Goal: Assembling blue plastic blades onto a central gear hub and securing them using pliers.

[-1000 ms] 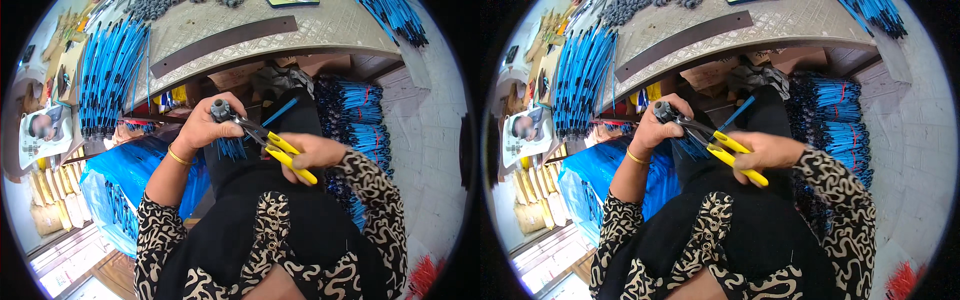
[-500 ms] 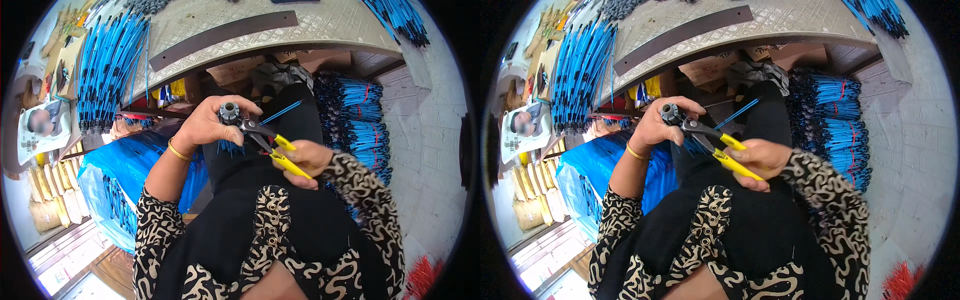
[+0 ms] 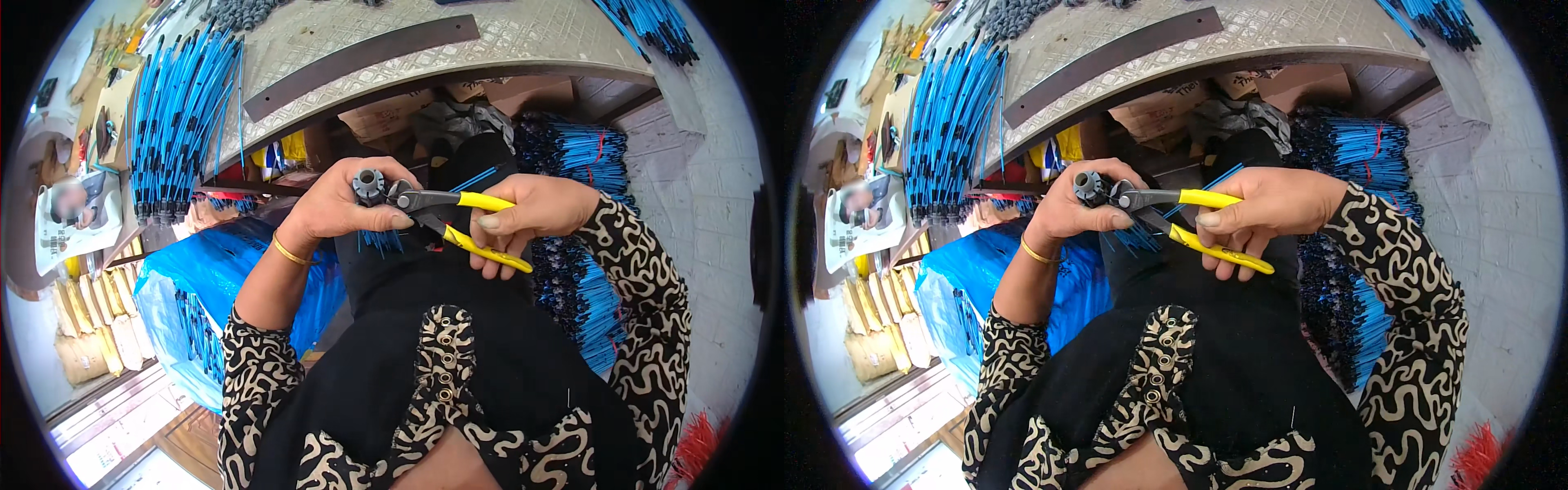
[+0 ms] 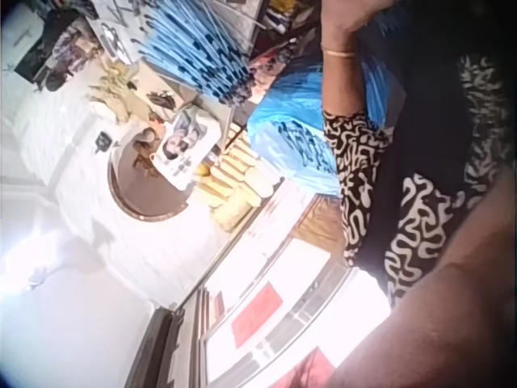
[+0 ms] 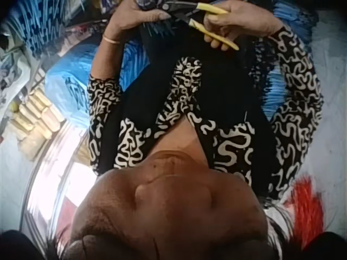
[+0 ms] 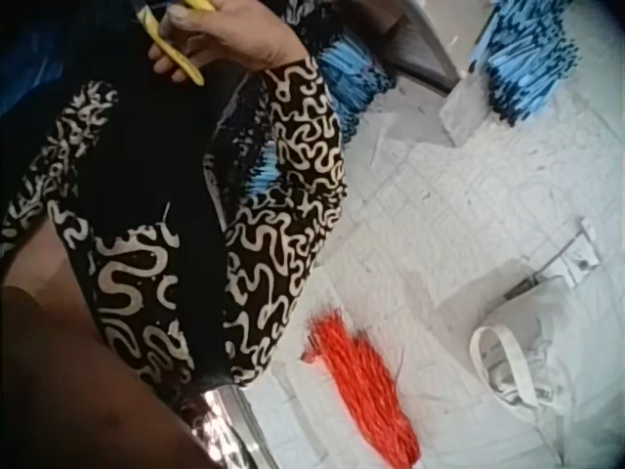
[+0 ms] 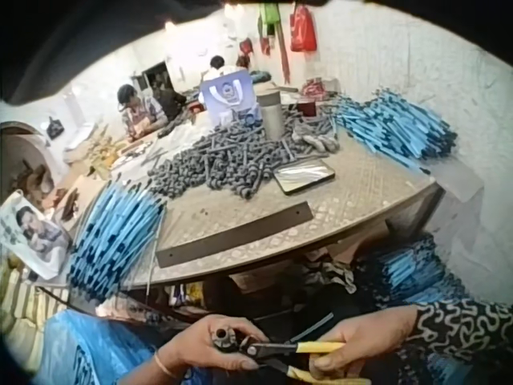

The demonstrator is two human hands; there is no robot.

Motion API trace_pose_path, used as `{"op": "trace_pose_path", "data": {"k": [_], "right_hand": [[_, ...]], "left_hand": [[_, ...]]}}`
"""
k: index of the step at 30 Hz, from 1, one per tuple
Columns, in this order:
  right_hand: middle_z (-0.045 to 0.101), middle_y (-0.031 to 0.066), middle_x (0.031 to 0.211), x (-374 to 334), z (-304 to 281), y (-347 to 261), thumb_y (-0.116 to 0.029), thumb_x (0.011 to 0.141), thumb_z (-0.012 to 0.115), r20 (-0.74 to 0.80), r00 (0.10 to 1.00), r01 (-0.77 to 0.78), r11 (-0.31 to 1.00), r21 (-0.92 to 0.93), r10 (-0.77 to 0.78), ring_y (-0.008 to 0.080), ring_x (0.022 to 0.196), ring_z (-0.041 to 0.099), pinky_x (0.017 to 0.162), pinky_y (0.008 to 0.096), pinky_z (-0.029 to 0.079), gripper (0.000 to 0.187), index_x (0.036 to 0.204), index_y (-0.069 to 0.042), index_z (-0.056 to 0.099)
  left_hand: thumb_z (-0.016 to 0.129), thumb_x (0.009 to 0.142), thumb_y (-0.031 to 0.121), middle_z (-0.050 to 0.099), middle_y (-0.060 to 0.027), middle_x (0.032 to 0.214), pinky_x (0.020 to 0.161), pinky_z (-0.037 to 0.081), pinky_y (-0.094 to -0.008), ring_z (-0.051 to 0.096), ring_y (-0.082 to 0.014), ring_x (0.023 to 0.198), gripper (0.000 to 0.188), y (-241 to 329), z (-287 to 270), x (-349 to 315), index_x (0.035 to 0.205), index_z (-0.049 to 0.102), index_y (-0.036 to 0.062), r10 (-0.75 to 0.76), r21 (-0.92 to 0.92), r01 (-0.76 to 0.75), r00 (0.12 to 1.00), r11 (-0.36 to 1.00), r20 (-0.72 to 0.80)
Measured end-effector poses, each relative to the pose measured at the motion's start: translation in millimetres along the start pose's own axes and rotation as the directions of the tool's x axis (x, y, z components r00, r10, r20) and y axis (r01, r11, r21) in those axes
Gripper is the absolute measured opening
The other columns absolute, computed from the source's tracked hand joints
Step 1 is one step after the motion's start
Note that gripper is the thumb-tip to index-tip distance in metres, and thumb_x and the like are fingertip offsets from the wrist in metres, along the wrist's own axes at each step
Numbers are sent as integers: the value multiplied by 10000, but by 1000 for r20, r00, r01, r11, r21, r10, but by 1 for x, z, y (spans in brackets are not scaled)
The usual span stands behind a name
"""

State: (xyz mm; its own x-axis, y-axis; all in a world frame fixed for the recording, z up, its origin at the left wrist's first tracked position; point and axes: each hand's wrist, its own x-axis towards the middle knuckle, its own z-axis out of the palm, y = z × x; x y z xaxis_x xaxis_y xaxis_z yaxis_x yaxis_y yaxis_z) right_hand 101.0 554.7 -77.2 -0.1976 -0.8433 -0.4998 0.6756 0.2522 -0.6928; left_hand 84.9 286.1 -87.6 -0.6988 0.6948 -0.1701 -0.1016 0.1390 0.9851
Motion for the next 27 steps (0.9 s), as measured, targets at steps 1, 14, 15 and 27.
{"op": "trace_pose_path", "data": {"k": [1, 14, 15, 27], "right_hand": [[603, 163, 932, -1, 2, -4, -298, 925, 466, -24, 999, -22, 999, -34, 21, 219, 812, 640, 682, 318, 556, 306, 1006, -6, 510], [588, 60, 810, -1, 16, -10, -308, 921, 494, -168, 986, -46, 967, -252, 3, 109, 647, 591, 559, 230, 499, 296, 1015, -28, 504], [588, 60, 810, -1, 18, -11, -308, 921, 494, -167, 986, -45, 968, -249, 3, 109, 647, 591, 559, 230, 499, 296, 1015, -28, 504], [550, 74, 696, 6, 24, -34, -295, 892, 536, -339, 937, -181, 718, -672, -81, 153, 575, 555, 533, 287, 464, 284, 967, -23, 504]], "left_hand": [[784, 610, 198, 594, -46, 859, 713, 429, -244, 547, -123, 779, 398, -1, 0, -1, 916, 626, -1, 4, 1, -4, 1000, 1000, -1], [778, 627, 178, 579, -38, 801, 678, 423, -242, 534, -113, 742, 325, -3, 0, -1, 852, 612, 14, -17, 37, 18, 999, 999, -39], [778, 627, 178, 579, -38, 801, 678, 423, -242, 534, -113, 742, 325, -5, 0, -2, 852, 612, 14, -20, 37, 22, 999, 999, -37], [763, 667, 138, 583, -16, 815, 671, 420, -221, 522, -89, 738, 264, -13, 1, 3, 831, 582, 39, -24, 53, 34, 981, 998, -191]]}}
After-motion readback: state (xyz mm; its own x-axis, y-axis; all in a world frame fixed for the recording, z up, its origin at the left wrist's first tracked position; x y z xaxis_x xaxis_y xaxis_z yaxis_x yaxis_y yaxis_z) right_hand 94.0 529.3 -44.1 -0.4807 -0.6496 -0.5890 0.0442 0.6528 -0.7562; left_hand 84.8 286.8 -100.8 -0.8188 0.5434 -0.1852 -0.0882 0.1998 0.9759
